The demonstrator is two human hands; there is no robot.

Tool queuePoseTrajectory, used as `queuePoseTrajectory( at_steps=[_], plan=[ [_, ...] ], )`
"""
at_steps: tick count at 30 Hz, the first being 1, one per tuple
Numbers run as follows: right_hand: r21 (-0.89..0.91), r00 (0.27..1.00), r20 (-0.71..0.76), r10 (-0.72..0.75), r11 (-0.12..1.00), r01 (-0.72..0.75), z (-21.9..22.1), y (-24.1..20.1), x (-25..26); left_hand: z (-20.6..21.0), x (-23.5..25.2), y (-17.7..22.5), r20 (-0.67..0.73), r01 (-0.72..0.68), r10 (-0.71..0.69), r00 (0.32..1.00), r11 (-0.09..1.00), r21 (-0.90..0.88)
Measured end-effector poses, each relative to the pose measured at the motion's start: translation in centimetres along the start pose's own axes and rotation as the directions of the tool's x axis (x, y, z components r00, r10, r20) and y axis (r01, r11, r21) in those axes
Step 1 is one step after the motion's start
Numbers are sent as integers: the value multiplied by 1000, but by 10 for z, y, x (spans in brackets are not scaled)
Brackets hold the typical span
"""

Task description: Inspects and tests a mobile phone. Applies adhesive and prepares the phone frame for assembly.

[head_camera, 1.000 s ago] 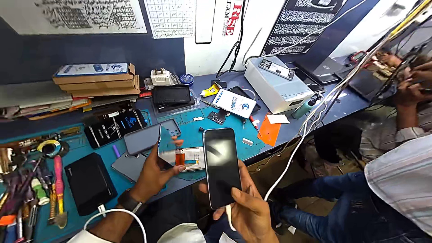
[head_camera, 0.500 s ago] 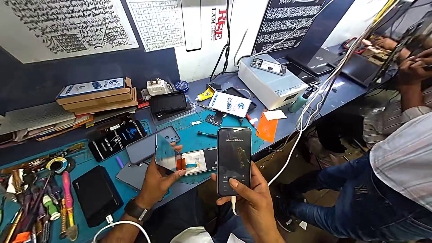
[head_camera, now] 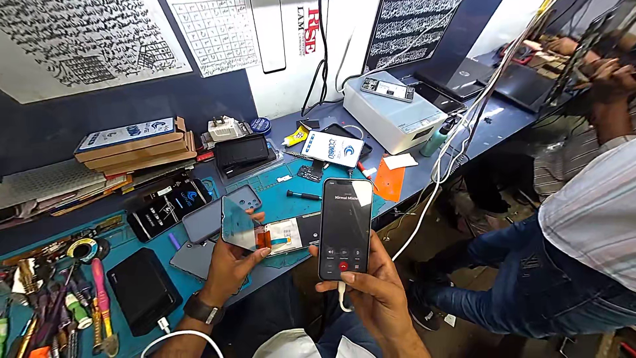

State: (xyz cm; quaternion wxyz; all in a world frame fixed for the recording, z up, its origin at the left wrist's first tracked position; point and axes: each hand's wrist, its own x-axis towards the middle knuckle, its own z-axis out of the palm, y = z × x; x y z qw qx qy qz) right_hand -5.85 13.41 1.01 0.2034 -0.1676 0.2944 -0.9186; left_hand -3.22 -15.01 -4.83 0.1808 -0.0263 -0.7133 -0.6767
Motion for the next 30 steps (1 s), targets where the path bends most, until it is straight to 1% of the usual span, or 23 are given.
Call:
queuePoseTrajectory(
  at_steps=[5, 9, 15, 17, 19, 22, 24, 27, 30],
  plan=[
    [-63, 1000, -23, -3, 998, 2, 3, -1, -2, 1, 0, 1, -3, 5, -5, 1000, 1000, -6],
    [-23, 999, 45, -18, 1000, 19, -1, 0, -3, 1, 1, 1, -7, 2, -2, 1000, 1000, -22],
    [19, 1000, 6, 17, 1000, -17, -4, -2, -4, 2, 0, 1, -10, 4, -4, 1000, 1000, -25],
    [-22, 999, -39, 33, 999, -34, -5, -3, -4, 1, 0, 1, -5, 1, -1, 1000, 1000, -22],
    [-73, 991, -123, 57, 995, -66, -4, -4, -4, 0, 0, 1, 6, -2, 2, 1000, 1000, -18],
    [-107, 950, -294, 101, 985, -138, 0, -4, -1, 1, -1, 2, 11, -7, 7, 1000, 1000, -19],
    [-106, 921, -369, 125, 979, -176, -1, -4, -1, 1, -1, 2, 14, -14, 15, 1000, 1000, -25],
    [-83, 890, -429, 157, 974, -212, -4, -3, -2, 0, 0, 3, 22, -15, 15, 1000, 1000, -19],
    [-131, 870, -467, 162, 960, -249, -9, -3, -4, 1, 0, 3, 20, -14, 14, 1000, 1000, -18]
  ],
)
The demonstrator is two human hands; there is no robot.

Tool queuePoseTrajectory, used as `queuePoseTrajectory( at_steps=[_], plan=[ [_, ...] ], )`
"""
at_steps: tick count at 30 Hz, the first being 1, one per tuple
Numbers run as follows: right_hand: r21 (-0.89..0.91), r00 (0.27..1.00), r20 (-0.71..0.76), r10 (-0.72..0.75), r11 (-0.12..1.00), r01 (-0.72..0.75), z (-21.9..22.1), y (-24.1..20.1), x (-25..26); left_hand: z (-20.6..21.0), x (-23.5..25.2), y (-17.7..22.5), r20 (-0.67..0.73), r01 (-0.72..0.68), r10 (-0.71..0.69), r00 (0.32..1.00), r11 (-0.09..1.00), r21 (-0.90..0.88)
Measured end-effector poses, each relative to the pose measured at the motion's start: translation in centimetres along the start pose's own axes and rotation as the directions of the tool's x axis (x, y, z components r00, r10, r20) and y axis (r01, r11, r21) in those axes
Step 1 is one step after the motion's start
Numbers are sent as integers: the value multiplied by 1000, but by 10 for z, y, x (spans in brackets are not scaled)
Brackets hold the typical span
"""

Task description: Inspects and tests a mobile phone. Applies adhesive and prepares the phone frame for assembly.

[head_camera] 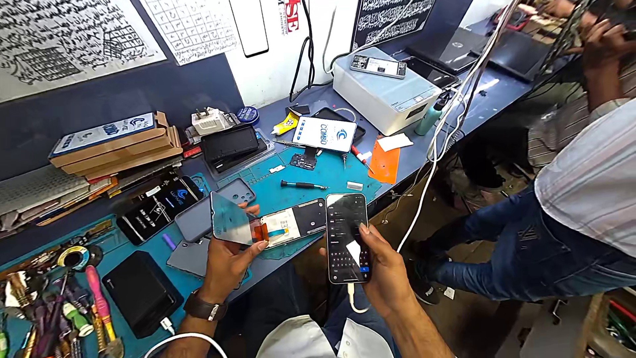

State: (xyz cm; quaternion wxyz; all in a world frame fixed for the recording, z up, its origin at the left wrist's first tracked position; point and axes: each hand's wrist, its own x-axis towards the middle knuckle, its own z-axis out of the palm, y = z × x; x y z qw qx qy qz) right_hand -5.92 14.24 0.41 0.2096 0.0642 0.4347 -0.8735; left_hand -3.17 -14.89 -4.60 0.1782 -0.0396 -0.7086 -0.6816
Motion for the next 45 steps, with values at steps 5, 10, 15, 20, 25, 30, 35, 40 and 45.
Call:
queuePoseTrajectory(
  at_steps=[5, 10, 15, 20, 25, 30, 35, 40, 45],
  plan=[
    [-9, 999, -23, 27, 1000, -28, -7, 2, 0, 0, 1, 1, 3, 6, -6, 1000, 1000, 3],
    [49, 997, 12, 71, 996, -72, -16, -4, -1, 0, 2, 1, -10, 13, -13, 1000, 1000, 17],
    [106, 986, 32, 163, 981, -165, -29, -7, 0, 0, 1, 2, 8, 6, -7, 1000, 999, 33],
    [94, 986, -78, 151, 985, -143, -36, -4, 1, -2, 2, 1, 11, 0, 0, 1000, 999, 36],
    [27, 988, -133, 84, 996, -81, -43, 1, 2, -3, 1, -1, 6, 4, -4, 1000, 999, 39],
    [69, 986, -84, 145, 988, -139, -52, 6, 0, -3, 1, 0, 10, -6, 6, 1000, 999, 42],
    [112, 988, -98, 122, 988, -110, -52, -1, -1, -4, 1, 1, 13, -4, 3, 1000, 999, 43],
    [113, 978, -167, 123, 988, -105, -53, -6, -4, -3, 1, 1, 5, -5, 5, 1000, 999, 42],
    [74, 988, -152, 42, 997, -31, -57, -8, -9, -4, 1, 1, 11, -7, 7, 1000, 999, 48]
  ],
)
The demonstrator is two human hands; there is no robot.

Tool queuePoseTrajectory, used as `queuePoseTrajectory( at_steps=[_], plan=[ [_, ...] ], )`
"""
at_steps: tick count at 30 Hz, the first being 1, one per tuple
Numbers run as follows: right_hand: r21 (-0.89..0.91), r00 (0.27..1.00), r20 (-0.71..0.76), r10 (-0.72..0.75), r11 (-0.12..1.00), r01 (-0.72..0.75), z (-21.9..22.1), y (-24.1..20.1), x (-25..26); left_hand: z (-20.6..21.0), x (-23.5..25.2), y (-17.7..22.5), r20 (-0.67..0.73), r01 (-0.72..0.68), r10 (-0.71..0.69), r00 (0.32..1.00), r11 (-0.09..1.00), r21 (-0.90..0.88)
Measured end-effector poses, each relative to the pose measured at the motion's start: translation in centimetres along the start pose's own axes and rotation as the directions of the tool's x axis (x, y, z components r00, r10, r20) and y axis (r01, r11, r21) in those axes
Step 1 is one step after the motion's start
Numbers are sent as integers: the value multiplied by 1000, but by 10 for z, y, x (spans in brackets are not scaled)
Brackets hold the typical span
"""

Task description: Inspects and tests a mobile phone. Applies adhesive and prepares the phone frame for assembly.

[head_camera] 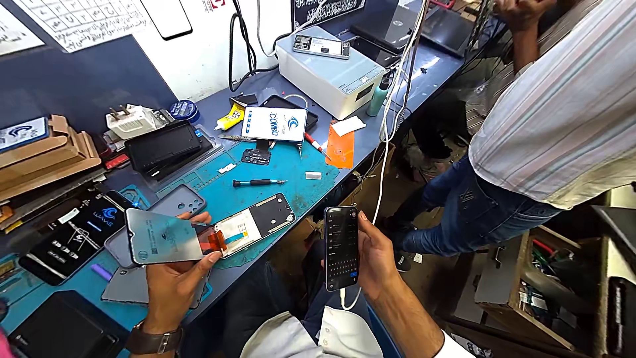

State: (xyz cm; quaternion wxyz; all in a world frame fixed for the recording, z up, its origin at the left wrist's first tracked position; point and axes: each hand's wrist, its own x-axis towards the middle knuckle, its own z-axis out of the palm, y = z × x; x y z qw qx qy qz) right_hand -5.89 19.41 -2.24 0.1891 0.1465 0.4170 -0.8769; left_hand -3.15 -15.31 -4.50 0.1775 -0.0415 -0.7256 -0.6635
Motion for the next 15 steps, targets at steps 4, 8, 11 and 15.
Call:
queuePoseTrajectory(
  at_steps=[4, 8, 11, 15],
  plan=[
    [-76, 999, -23, -47, 996, 45, 6, 1, -7, 0, -1, 0, -5, 4, -4, 1000, 1000, 1],
    [-97, 999, -24, -40, 995, 37, 6, 4, -11, 2, -1, 3, -9, 19, -19, 1000, 1000, -17],
    [-116, 999, 17, -30, 993, 31, 4, 7, -14, 3, -1, 4, 3, 18, -18, 1000, 999, -40],
    [-142, 998, 41, -53, 988, 58, 5, 9, -19, 4, -1, 7, 6, 15, -15, 1000, 999, -39]
  ],
)
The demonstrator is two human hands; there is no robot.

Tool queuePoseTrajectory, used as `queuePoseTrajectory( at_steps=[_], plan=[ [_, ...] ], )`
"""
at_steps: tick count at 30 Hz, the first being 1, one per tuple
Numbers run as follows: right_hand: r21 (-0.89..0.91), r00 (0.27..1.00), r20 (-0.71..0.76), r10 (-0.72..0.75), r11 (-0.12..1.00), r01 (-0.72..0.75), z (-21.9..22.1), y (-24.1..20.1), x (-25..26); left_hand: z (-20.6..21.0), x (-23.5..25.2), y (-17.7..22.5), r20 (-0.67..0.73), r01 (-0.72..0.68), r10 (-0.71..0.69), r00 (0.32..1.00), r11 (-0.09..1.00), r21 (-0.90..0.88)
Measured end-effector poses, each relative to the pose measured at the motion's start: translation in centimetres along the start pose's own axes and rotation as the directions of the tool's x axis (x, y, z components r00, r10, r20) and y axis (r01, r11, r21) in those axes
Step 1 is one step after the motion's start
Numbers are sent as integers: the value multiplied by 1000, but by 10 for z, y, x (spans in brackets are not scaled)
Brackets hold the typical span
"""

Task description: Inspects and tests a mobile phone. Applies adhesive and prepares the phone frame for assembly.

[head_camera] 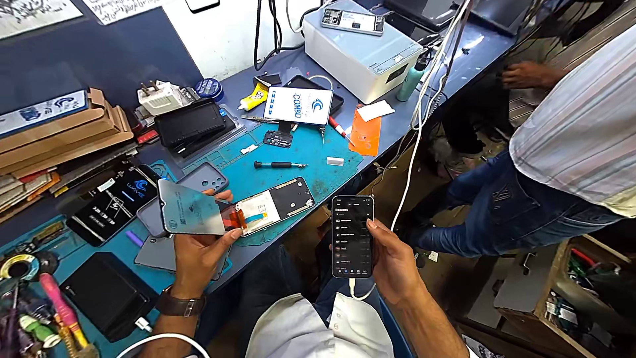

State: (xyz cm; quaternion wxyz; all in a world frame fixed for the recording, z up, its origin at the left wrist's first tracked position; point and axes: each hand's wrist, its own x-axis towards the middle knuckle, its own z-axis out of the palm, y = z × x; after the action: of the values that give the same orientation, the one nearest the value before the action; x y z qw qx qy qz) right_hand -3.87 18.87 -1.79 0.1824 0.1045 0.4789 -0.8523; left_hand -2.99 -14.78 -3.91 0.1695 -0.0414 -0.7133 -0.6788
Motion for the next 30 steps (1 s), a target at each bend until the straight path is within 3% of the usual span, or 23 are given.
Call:
queuePoseTrajectory(
  at_steps=[15, 26, 28, 30],
  plan=[
    [4, 1000, 11, -4, 1000, 4, 3, 2, -1, 0, 1, -1, 13, -12, 12, 1000, 1000, 2],
    [128, 999, -15, 32, 991, -30, 6, 0, -3, -1, 2, -3, 1, -4, 4, 1000, 1000, -5],
    [243, 997, 59, 53, 968, -66, 2, 2, -3, -1, 1, -4, 0, 5, -5, 1000, 1000, -10],
    [373, 971, 226, 78, 914, -160, -5, 5, -2, -1, 1, -4, -3, 7, -7, 1000, 1000, 1]
  ],
)
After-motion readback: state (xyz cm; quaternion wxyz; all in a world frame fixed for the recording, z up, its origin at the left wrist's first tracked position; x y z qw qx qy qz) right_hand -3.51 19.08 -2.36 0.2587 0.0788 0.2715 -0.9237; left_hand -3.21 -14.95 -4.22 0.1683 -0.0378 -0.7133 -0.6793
